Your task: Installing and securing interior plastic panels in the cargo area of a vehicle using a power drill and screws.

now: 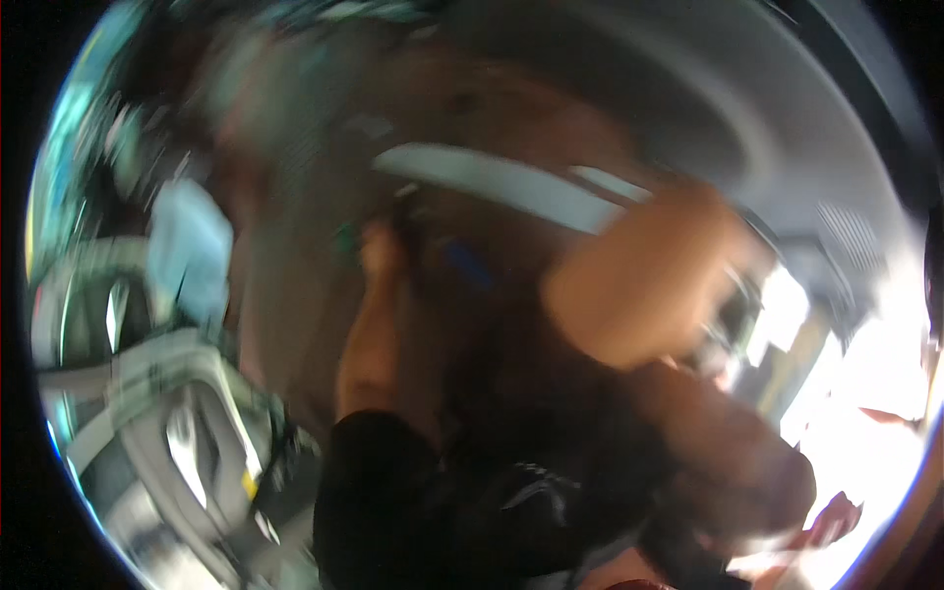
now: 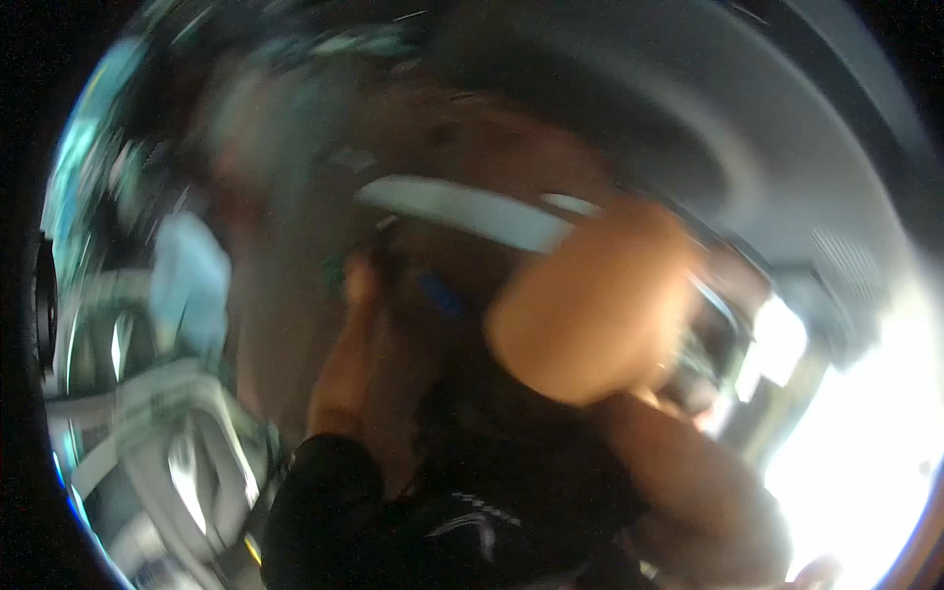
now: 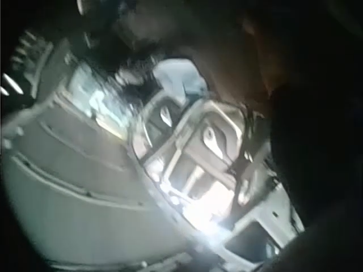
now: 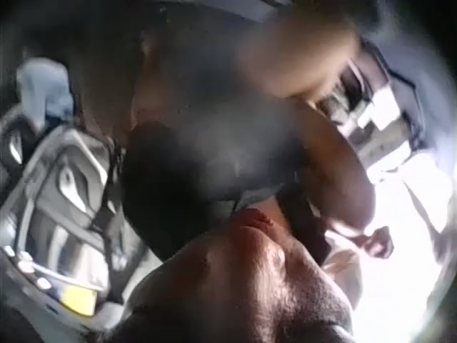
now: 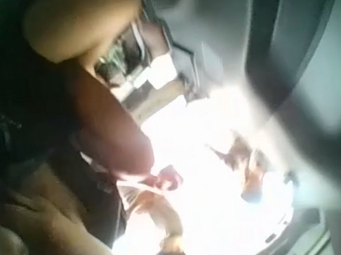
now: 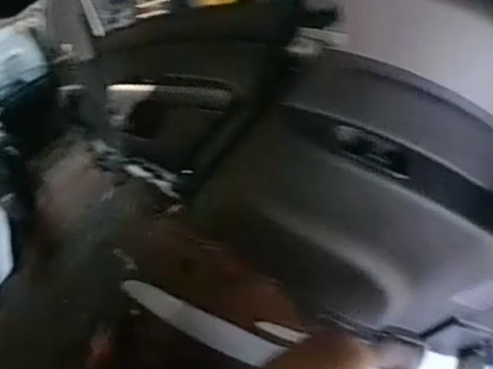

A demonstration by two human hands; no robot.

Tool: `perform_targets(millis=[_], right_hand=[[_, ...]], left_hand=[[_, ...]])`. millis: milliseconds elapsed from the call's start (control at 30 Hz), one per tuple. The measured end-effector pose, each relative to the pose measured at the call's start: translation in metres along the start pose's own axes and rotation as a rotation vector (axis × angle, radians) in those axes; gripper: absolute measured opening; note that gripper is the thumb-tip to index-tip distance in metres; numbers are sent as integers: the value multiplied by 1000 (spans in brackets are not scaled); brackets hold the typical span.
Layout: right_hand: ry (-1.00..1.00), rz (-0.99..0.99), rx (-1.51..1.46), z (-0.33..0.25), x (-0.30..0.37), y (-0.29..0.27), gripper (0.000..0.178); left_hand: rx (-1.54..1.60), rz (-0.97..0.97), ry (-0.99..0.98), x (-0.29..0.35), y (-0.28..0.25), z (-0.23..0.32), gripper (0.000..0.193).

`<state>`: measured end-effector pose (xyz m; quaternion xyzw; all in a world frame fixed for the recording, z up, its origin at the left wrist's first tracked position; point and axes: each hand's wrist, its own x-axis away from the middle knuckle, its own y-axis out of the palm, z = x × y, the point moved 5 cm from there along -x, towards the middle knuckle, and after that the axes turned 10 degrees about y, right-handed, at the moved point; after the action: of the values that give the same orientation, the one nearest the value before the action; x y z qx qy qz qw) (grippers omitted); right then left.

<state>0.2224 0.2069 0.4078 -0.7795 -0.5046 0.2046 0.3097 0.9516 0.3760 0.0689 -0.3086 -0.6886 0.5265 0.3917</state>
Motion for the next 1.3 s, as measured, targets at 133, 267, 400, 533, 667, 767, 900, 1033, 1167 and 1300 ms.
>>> perform_targets(millis=[133,267,400,533,667,767,900,1033,1167,1300], right_hand=[[53,208,-33,-17,55,-72,17],[37,217,-122,-49,104,-83,18],[305,-378,-13,-53,96,28,25],[155,-750,-328,-60,86,148,48],[-58,-616,-505,-46,71,182,50],[3,-575,-668,-19,43,175,48],[246,-593,-529,17,-2,169,38],[648,-756,-497,62,-55,184,30],[520,-660,-38,77,-108,197,26],[-377,-894,394,41,-156,228,22]], left_hand=[[316,3,258,-31,8,16,62],[678,510,91,-22,-95,2,27],[1041,504,-37,-4,-221,57,18],[1660,28,275,22,-282,238,14],[1820,-568,245,67,-264,401,11],[1733,-892,243,86,-239,477,14],[1347,-1043,597,73,-207,534,22],[1279,-1038,646,24,-172,556,27],[1476,-609,102,-32,-158,545,39],[1594,-791,-148,-46,-159,556,42]])
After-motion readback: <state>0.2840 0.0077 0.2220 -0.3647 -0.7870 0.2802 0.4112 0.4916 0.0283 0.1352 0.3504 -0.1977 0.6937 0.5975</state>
